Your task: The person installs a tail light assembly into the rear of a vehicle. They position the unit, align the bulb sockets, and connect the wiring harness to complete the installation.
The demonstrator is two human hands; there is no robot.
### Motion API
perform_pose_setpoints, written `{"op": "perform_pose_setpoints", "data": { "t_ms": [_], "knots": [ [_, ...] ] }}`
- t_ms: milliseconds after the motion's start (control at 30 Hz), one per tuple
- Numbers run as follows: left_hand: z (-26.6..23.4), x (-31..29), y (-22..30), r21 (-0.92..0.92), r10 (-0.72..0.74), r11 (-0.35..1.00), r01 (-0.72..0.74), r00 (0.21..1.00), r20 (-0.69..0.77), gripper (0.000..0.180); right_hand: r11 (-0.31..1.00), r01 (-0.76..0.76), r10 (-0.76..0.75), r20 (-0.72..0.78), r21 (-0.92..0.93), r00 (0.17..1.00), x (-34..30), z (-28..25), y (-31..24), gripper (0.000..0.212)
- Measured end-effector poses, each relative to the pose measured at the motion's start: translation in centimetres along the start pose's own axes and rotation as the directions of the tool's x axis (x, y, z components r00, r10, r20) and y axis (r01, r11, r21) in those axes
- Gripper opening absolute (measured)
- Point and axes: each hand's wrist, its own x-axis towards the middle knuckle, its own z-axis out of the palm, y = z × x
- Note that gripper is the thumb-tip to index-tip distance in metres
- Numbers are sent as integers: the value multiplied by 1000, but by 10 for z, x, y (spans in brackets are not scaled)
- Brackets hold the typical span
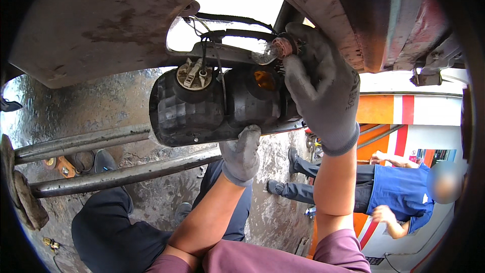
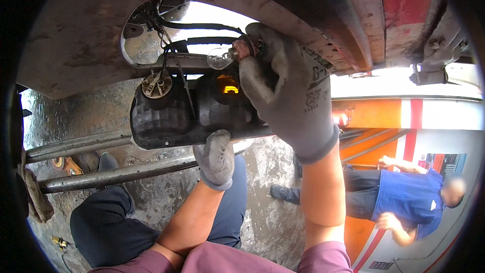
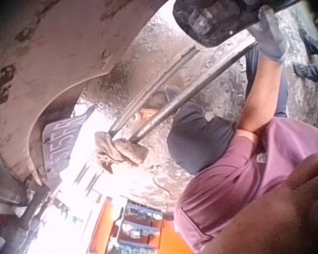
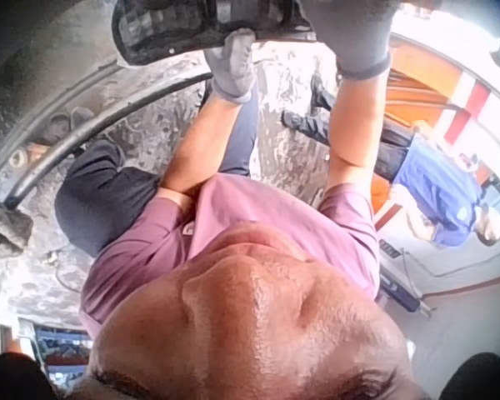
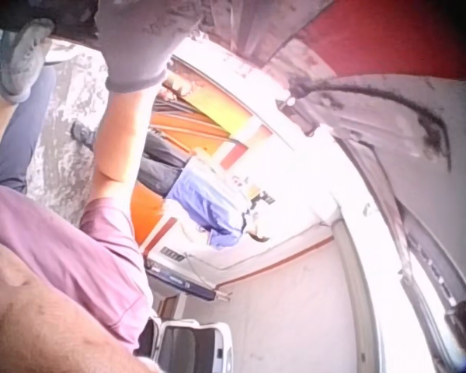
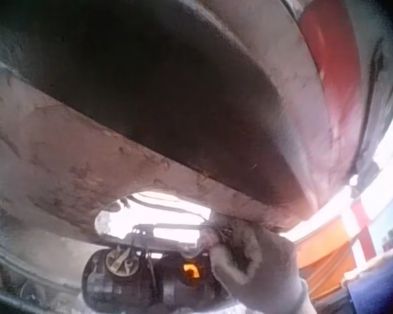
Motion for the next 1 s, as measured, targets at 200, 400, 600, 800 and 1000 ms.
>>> {"op": "perform_pose_setpoints", "data": {
  "t_ms": [200, 400, 600, 800, 1000],
  "knots": [
    [-4, 9, 11, 77, -21, 997, 24, 999, -35, 21, 999, -12, 11, 54, 32, 999, -1, -1, 4, 37],
    [0, 7, -1, 157, 246, 960, -234, 967, -65, 24, 997, 77, -76, 50, -4, 996, -2, -5, 6, 26],
    [-5, 18, 20, 249, 278, 933, -260, 960, -42, 22, 994, 96, -86, 157, -58, 984, -8, -11, -3, 29],
    [-2, 24, 33, 347, 255, 910, -226, 966, -41, 24, 808, -276, 211, 182, 521, 960, -14, -11, -5, 27],
    [13, 31, 59, -481, -271, 861, 164, 949, -160, 27, 875, -331, 297, 149, 354, 943, -4, -4, -19, 19]
  ]
}}
